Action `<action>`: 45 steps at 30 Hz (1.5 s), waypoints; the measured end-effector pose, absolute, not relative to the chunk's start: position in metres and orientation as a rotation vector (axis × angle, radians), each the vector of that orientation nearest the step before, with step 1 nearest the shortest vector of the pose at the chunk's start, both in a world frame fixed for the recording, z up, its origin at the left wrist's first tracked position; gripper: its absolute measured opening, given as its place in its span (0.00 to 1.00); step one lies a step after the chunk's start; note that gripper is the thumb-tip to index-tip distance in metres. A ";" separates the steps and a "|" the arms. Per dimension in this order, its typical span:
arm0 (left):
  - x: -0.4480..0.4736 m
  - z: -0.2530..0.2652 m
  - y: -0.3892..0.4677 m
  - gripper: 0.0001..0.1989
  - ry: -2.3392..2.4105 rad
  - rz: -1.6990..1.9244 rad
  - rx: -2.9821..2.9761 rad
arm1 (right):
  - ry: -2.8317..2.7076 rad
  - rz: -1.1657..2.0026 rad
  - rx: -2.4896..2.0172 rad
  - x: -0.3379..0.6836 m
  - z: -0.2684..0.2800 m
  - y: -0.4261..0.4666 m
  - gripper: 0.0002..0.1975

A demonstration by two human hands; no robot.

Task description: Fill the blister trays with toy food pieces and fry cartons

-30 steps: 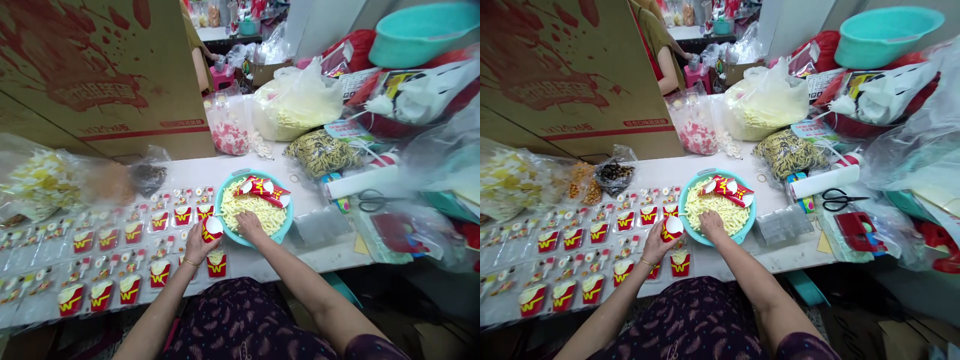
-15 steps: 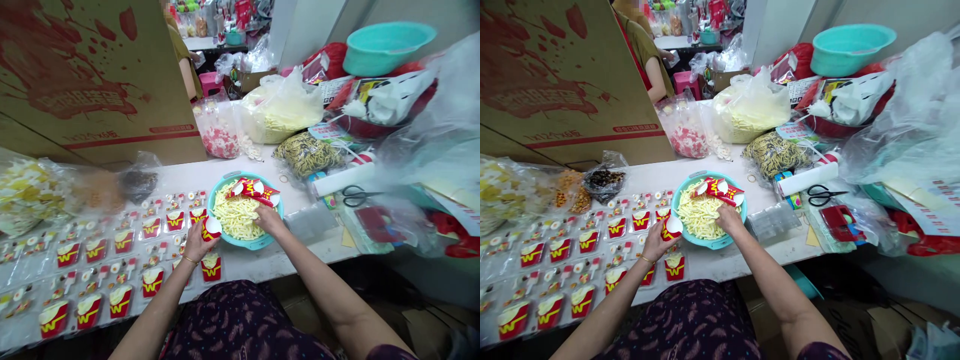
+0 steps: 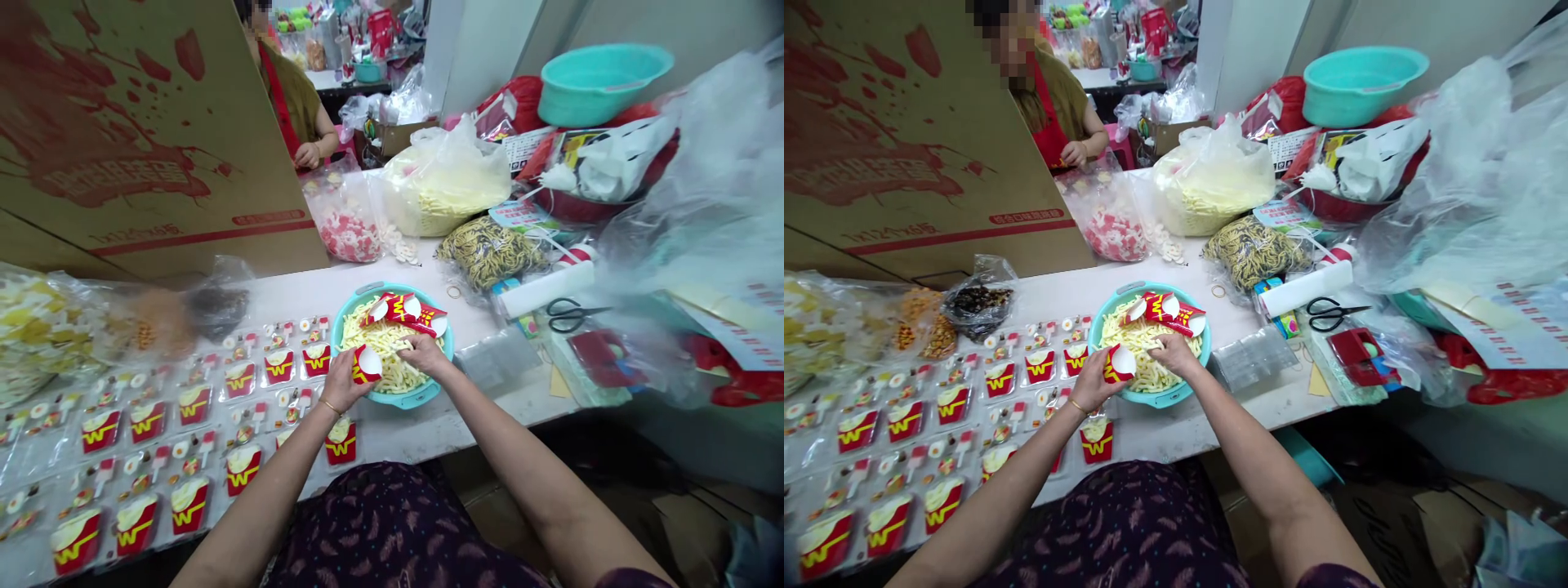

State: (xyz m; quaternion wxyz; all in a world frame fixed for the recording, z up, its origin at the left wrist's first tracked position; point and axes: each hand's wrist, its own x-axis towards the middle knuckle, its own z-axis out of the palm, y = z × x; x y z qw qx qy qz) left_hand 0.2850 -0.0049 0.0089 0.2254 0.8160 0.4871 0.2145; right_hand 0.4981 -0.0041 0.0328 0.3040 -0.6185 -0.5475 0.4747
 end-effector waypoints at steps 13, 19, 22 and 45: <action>0.318 0.004 -0.005 0.30 1.375 0.678 2.198 | -1.869 0.924 -1.811 0.463 0.052 -0.013 0.08; 0.318 0.007 -0.005 0.31 1.378 0.723 2.148 | -1.957 0.900 -1.743 0.472 0.059 -0.006 0.11; 0.322 0.006 -0.008 0.28 1.322 0.742 2.141 | -2.022 1.023 -1.710 0.465 0.055 -0.006 0.08; 0.277 0.005 -0.009 0.31 1.395 0.723 2.076 | -1.728 0.726 -1.977 0.507 0.017 -0.014 0.08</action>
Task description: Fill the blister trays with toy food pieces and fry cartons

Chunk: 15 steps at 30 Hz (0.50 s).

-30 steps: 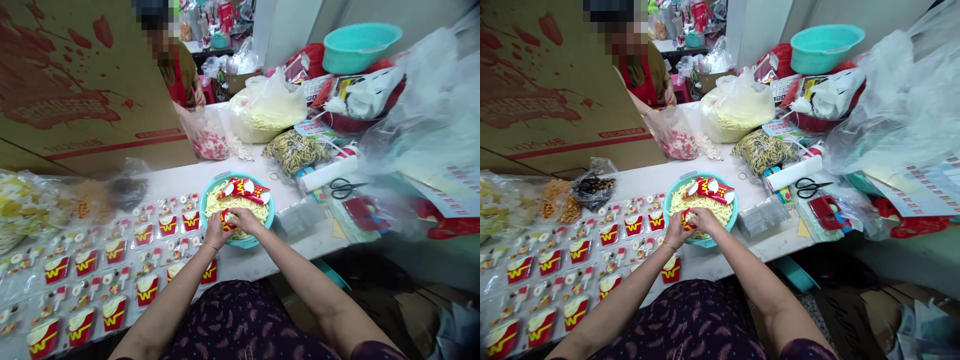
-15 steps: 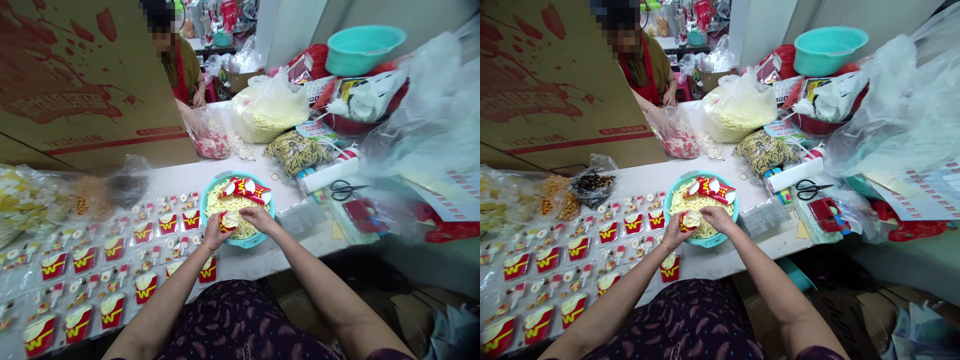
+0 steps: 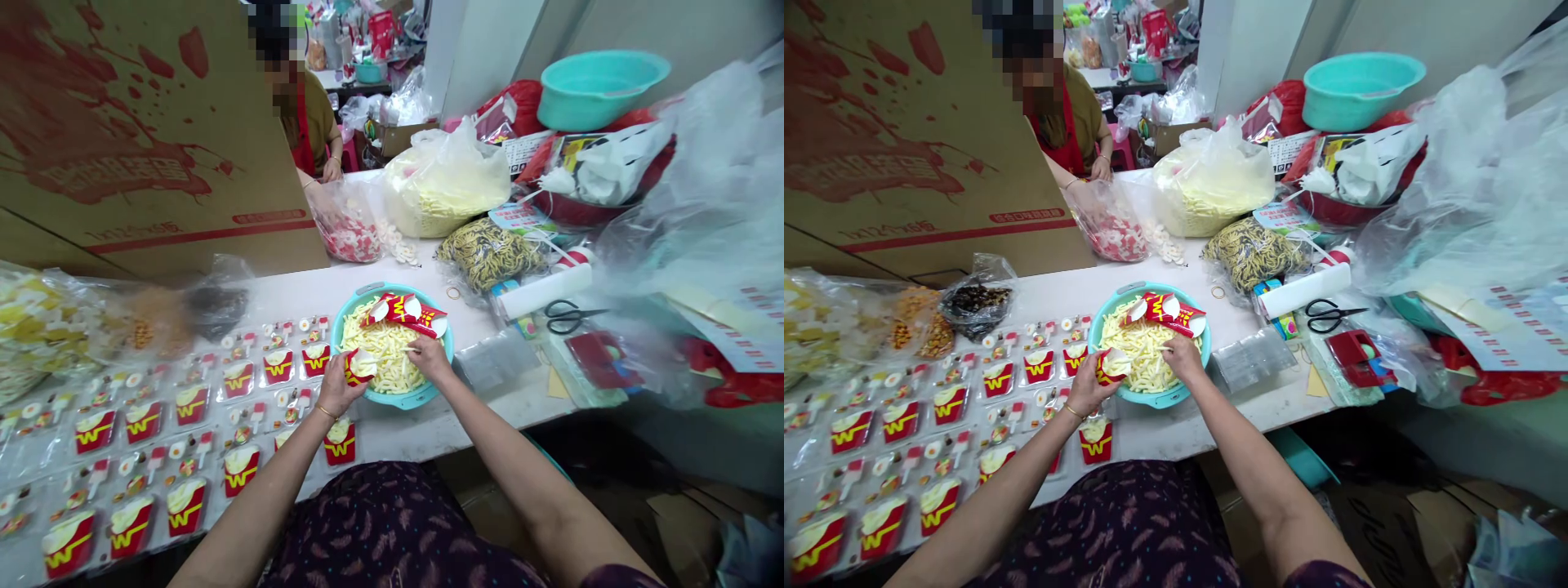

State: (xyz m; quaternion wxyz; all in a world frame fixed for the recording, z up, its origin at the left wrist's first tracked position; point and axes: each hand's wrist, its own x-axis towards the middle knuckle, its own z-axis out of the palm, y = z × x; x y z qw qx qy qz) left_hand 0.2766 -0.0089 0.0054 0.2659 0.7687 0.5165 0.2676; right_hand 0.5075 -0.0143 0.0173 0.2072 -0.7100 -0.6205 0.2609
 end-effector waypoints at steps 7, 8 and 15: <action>0.299 0.006 -0.007 0.31 1.281 0.683 2.072 | -1.361 1.276 -1.543 0.497 0.033 -0.009 0.14; 0.303 0.006 -0.007 0.31 1.264 0.685 2.071 | -1.410 1.245 -1.524 0.492 0.034 -0.010 0.14; 0.315 0.006 -0.011 0.30 1.276 0.729 2.037 | -1.779 0.921 -1.631 0.474 0.043 -0.017 0.07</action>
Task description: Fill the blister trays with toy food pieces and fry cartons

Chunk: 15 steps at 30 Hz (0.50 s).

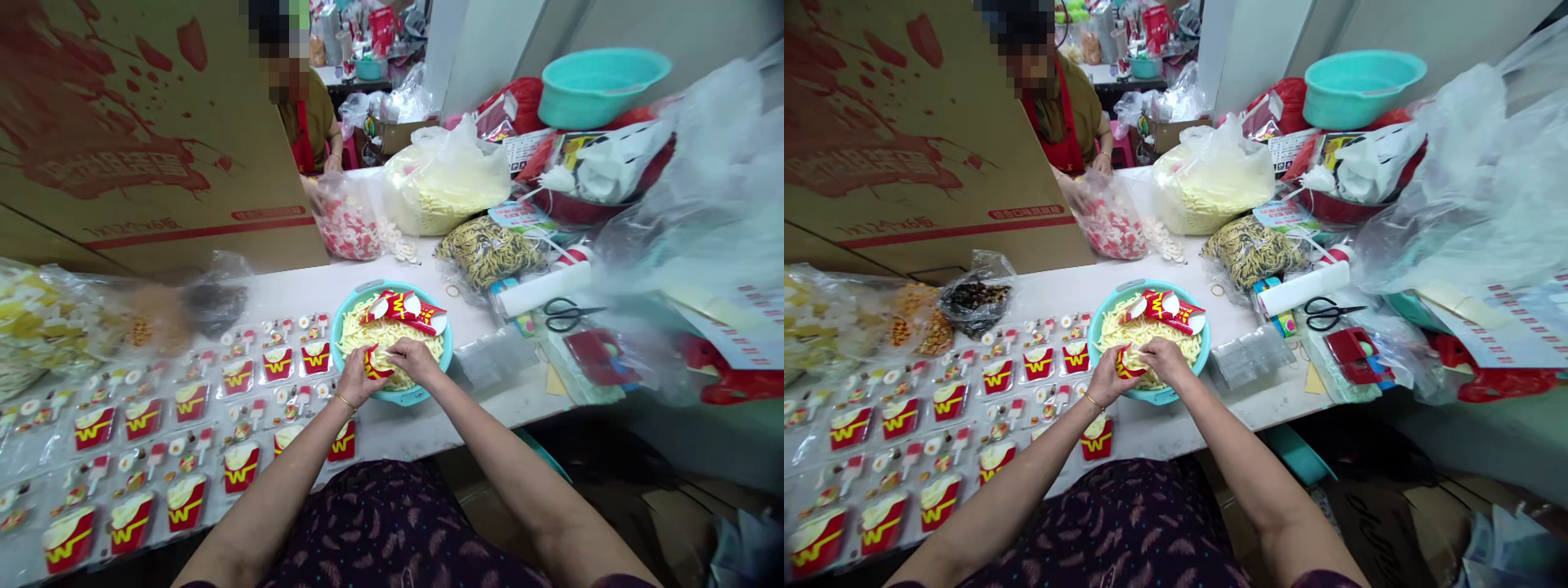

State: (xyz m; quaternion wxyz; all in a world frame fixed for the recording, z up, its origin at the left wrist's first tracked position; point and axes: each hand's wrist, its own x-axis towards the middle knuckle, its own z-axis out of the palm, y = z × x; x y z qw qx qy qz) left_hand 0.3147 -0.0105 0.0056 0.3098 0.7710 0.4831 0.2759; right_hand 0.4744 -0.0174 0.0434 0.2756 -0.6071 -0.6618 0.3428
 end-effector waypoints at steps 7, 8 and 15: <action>0.314 0.002 -0.015 0.29 1.306 0.749 1.996 | -1.949 1.182 -1.536 0.472 0.055 -0.014 0.09; 0.312 0.001 -0.014 0.31 1.310 0.752 1.976 | -1.915 1.170 -1.516 0.475 0.056 -0.013 0.10; 0.314 0.003 -0.014 0.29 1.334 0.821 1.863 | -1.975 1.102 -1.534 0.464 0.051 -0.017 0.14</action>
